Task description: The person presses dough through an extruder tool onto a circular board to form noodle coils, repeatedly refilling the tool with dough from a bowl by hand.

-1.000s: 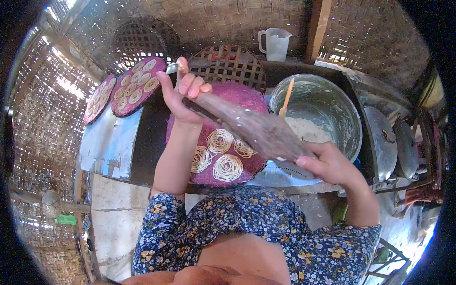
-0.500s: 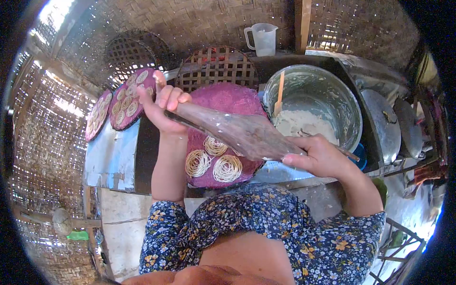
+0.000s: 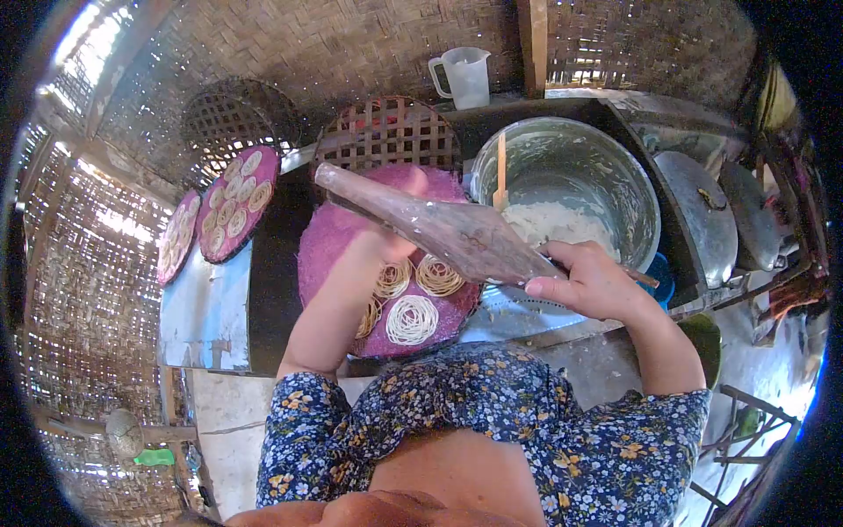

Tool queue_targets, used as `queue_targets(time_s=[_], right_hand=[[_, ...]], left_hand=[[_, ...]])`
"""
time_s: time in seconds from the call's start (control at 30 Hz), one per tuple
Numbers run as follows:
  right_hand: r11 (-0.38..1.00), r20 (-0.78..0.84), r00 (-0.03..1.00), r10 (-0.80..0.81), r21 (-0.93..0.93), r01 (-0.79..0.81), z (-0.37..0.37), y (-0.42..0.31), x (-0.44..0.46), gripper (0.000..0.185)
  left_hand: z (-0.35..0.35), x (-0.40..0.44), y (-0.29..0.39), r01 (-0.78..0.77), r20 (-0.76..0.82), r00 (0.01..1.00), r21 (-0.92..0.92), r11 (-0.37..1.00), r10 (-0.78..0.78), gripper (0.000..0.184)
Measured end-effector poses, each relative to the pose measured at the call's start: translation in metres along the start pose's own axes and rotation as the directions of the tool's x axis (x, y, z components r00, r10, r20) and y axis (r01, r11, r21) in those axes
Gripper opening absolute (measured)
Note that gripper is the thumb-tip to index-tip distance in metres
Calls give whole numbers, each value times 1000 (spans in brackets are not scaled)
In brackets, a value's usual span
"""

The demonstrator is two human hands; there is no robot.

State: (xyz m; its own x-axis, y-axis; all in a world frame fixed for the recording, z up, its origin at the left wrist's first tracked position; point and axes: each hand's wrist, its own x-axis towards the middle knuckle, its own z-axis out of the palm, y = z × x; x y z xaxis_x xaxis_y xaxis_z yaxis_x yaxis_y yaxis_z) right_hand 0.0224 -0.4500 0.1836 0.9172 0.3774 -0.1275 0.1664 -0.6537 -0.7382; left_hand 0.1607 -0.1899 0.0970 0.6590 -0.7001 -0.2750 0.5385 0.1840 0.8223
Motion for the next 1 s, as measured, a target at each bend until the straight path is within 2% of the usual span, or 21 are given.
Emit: queue_targets(time_s=[0.1, 0.2, 0.3, 0.33, 0.43, 0.47, 0.5, 0.53, 0.63, 0.73, 0.83, 0.93, 1.0], right_hand=[[999, -7, 999, -33, 24, 33, 1, 2, 3, 47], [997, -38, 998, -54, 51, 56, 2, 6, 5, 48], [995, -59, 998, -3, 104, 9, 2, 12, 8, 48], [992, -61, 998, 23, 125, -16, 2, 14, 8, 48], [981, -108, 994, 31, 192, -10, 2, 23, 10, 47], [974, -126, 991, 44, 228, -14, 3, 24, 11, 46], [964, -142, 988, 58, 265, -18, 3, 25, 11, 46], [953, -157, 985, 73, 302, -22, 3, 26, 11, 46], [929, -150, 984, 98, 368, -36, 3, 32, 11, 45], [911, -155, 981, 114, 410, -41, 2, 32, 10, 45], [905, -145, 983, 112, 423, -41, 2, 30, 10, 45], [893, -129, 990, 59, 451, 6, 11, 24, 15, 48], [898, -53, 998, 22, 440, 4, 24, 16, 26, 49]], left_hand=[[19, -3, -20, -78, -91, 990, 277, 958, 107, 57], [43, -17, -9, -44, -89, 993, 288, 957, 73, 51], [26, -7, -22, -82, -84, 990, 281, 956, 109, 50], [42, -16, -16, -3, -189, 981, 222, 975, 46, 49], [-29, 15, -58, -36, -41, 998, 389, 921, 57, 53], [-19, 6, -48, 6, -104, 991, 664, 748, 85, 54], [0, -10, -32, 70, -155, 979, 865, 497, 132, 55], [8, -23, -23, 149, -187, 964, 969, 196, 190, 56], [-9, -44, -38, 14, -7, 945, 1000, -21, 327, 50], [-1, -64, -38, 56, 86, 928, 930, -363, 363, 57], [1, -76, -36, 261, -19, 889, 842, -472, 458, 67], [7, -89, -20, 421, -65, 761, 807, -415, 646, 77], [13, -89, -12, 235, 23, 727, 931, -281, 686, 80]])
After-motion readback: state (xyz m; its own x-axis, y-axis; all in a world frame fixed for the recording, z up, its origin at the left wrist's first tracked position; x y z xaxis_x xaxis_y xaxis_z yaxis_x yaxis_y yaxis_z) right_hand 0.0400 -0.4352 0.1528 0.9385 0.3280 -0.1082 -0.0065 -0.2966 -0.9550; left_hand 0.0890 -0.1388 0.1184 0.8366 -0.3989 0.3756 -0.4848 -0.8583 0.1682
